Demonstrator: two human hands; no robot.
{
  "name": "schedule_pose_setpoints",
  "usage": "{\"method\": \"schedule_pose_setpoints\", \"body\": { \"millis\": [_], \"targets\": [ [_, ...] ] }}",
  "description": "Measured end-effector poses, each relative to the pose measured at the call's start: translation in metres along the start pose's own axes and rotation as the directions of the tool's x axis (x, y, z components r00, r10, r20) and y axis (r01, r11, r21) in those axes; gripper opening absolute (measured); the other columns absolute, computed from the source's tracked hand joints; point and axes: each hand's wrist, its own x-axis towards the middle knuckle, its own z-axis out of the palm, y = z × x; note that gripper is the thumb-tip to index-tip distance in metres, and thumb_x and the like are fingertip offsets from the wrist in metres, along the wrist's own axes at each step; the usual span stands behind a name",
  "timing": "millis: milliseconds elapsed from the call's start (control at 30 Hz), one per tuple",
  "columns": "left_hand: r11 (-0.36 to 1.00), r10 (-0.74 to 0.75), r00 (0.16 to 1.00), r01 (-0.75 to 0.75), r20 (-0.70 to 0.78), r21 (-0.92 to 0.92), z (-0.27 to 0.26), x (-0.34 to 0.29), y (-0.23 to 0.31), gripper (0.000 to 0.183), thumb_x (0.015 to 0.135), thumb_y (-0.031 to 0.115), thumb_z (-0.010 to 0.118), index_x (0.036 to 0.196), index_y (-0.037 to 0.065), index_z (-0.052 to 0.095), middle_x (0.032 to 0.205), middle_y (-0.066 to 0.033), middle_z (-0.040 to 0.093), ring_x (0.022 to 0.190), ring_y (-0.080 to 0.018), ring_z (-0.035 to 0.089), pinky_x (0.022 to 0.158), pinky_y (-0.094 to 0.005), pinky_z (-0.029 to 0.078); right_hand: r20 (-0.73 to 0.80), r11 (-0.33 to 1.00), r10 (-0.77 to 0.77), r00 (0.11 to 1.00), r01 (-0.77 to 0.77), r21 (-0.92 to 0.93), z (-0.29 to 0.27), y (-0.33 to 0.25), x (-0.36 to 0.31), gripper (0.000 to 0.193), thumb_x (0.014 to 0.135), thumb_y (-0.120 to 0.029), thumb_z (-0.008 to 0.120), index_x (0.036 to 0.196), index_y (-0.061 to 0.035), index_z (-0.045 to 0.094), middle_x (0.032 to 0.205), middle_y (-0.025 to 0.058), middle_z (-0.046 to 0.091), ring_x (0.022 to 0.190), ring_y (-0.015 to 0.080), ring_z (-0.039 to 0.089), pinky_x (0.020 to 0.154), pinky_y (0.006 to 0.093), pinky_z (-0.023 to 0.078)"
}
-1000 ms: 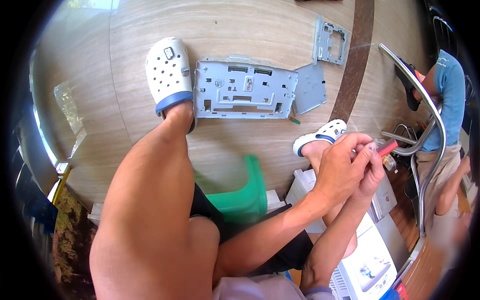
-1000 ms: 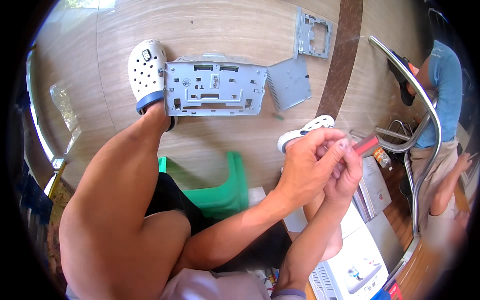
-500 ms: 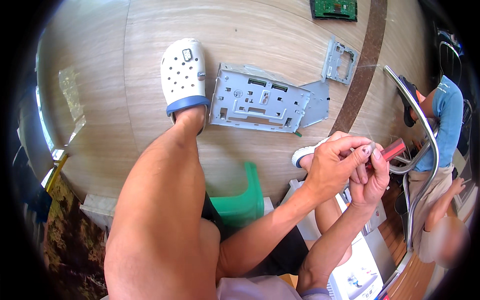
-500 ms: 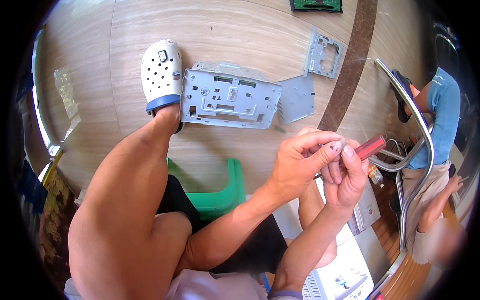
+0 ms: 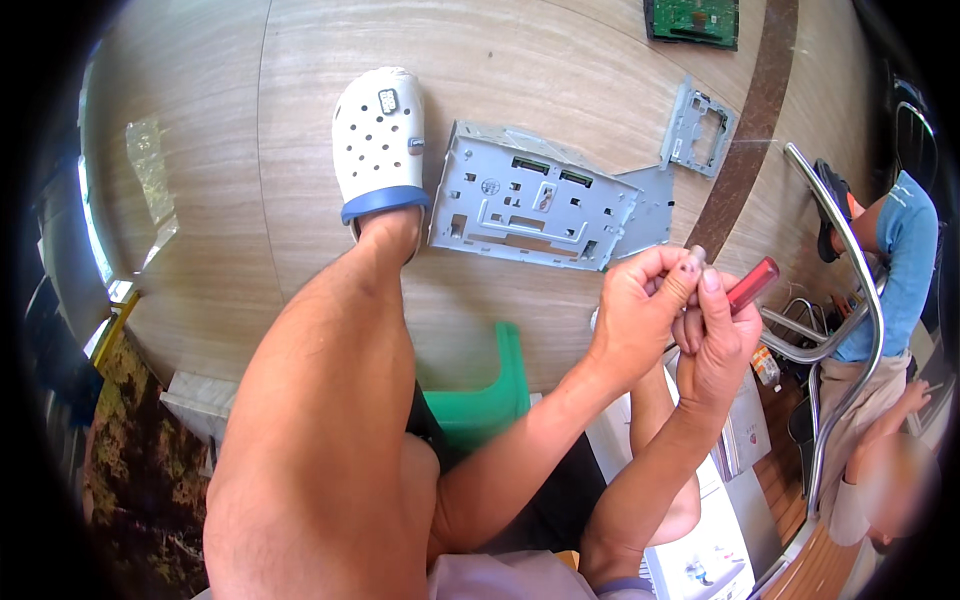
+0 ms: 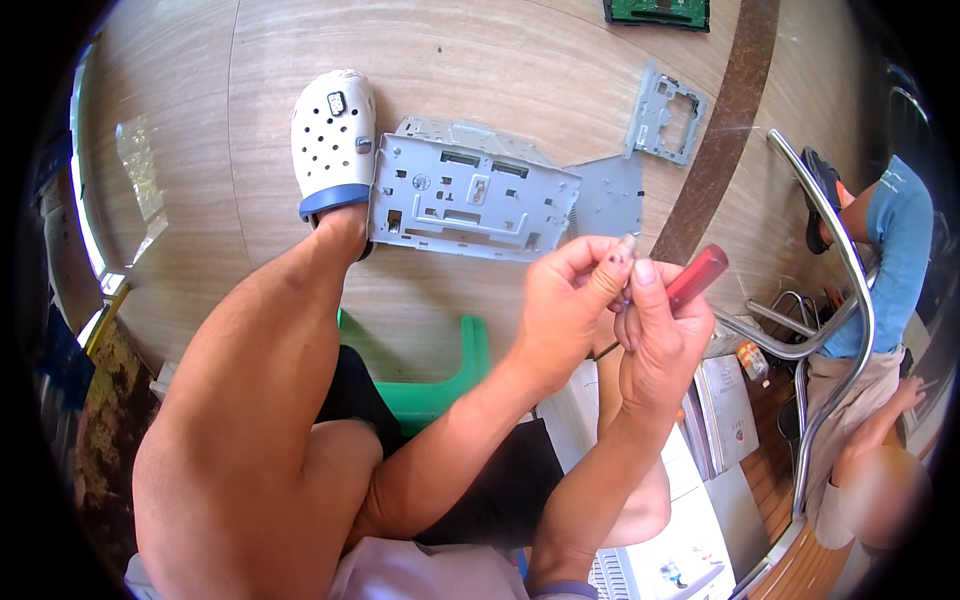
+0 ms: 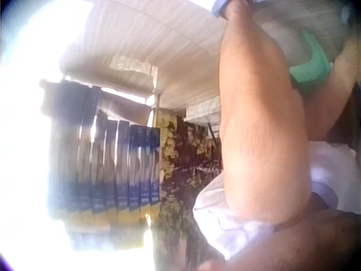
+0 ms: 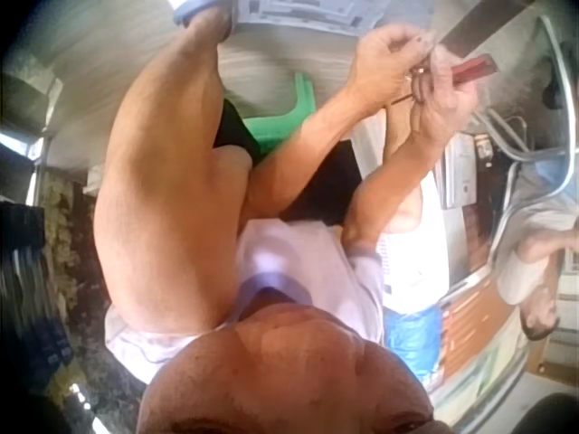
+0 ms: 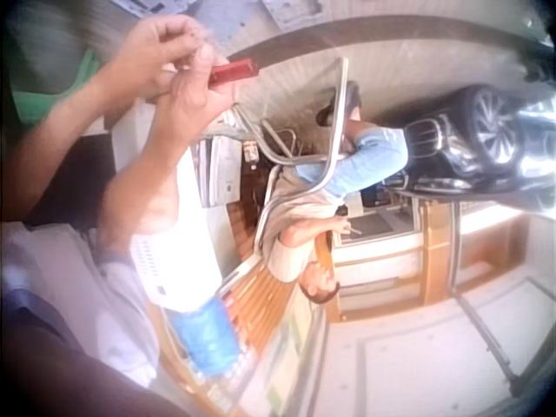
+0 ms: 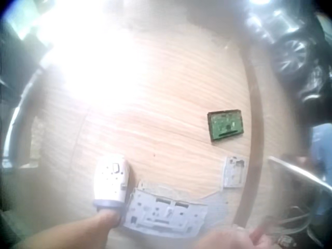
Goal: The person assembles a metal electronic casing by fitting the metal panels together and driving screws into the housing using a screwdriver.
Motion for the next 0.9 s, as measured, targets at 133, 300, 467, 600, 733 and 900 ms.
{"method": "schedule_pose_setpoints", "body": {
  "millis": [133, 300, 467, 600, 733, 900],
  "targets": [
    [0.98, -0.163, 0.981, 0.148, -0.107, -0.137, -0.012, 0.005, -0.006, 0.019, 0.098, 0.024, 0.057, 0.098, 0.005, 0.06, 0.087, -0.0026, 0.062, 0.072, -0.0097, 0.059, 0.069, -0.0254, 0.05, -0.159, 0.946, -0.293, 0.943, 0.31, 0.093, -0.006, -0.003, 0.0, 0.028, 0.097, -0.023, 0.057, 0.084, 0.0015, 0.056, 0.071, 0.0065, 0.053, 0.051, 0.0099, 0.043, 0.049, 0.0243, 0.038],
    [0.912, -0.192, 0.979, 0.154, -0.064, -0.381, -0.024, 0.009, -0.005, 0.015, 0.099, 0.021, 0.054, 0.103, 0.007, 0.057, 0.094, -0.0038, 0.063, 0.077, -0.0129, 0.061, 0.073, -0.0294, 0.053, -0.38, 0.78, -0.603, 0.701, 0.618, -0.098, -0.018, -0.025, -0.004, 0.048, 0.101, -0.043, 0.044, 0.091, 0.0022, 0.056, 0.086, 0.0135, 0.056, 0.075, 0.0205, 0.055, 0.063, 0.0314, 0.049],
    [0.831, -0.129, 0.992, 0.115, 0.014, -0.544, -0.032, 0.01, 0.005, 0.013, 0.099, 0.02, 0.053, 0.105, 0.009, 0.056, 0.098, -0.0026, 0.063, 0.086, -0.0143, 0.061, 0.08, -0.0324, 0.051, -0.105, 0.773, -0.607, 0.788, 0.616, 0.152, -0.027, -0.023, -0.025, 0.058, 0.098, -0.054, 0.042, 0.101, 0.0014, 0.059, 0.097, 0.0154, 0.058, 0.08, 0.0214, 0.053, 0.074, 0.0356, 0.047],
    [0.811, -0.104, 0.992, 0.123, 0.067, -0.572, -0.029, 0.009, 0.009, 0.012, 0.099, 0.019, 0.053, 0.105, 0.01, 0.056, 0.099, -0.003, 0.063, 0.087, -0.0152, 0.062, 0.082, -0.0327, 0.051, -0.194, 0.793, -0.605, 0.772, 0.607, -0.059, -0.004, -0.009, -0.034, 0.061, 0.098, -0.058, 0.038, 0.102, 0.0011, 0.053, 0.094, 0.0185, 0.055, 0.08, 0.0267, 0.059, 0.068, 0.0355, 0.054],
    [0.832, -0.07, 0.993, 0.113, 0.1, -0.544, -0.029, 0.009, 0.018, 0.012, 0.099, 0.019, 0.052, 0.106, 0.01, 0.055, 0.1, -0.0041, 0.063, 0.09, -0.0165, 0.063, 0.082, -0.0339, 0.052, -0.194, 0.816, -0.569, 0.799, 0.579, -0.007, 0.005, -0.003, -0.036, 0.059, 0.097, -0.056, 0.043, 0.102, 0.002, 0.052, 0.099, 0.0188, 0.056, 0.082, 0.0266, 0.061, 0.069, 0.0385, 0.057],
    [0.847, -0.033, 0.992, 0.094, 0.123, -0.523, -0.028, 0.01, 0.02, 0.013, 0.099, 0.02, 0.052, 0.106, 0.008, 0.054, 0.098, -0.0059, 0.063, 0.088, -0.0177, 0.064, 0.082, -0.035, 0.053, -0.185, 0.809, -0.572, 0.799, 0.586, 0.03, 0.011, -0.003, -0.034, 0.057, 0.097, -0.054, 0.046, 0.102, 0.0025, 0.052, 0.1, 0.0195, 0.056, 0.085, 0.0266, 0.063, 0.071, 0.0386, 0.058]
  ]
}}
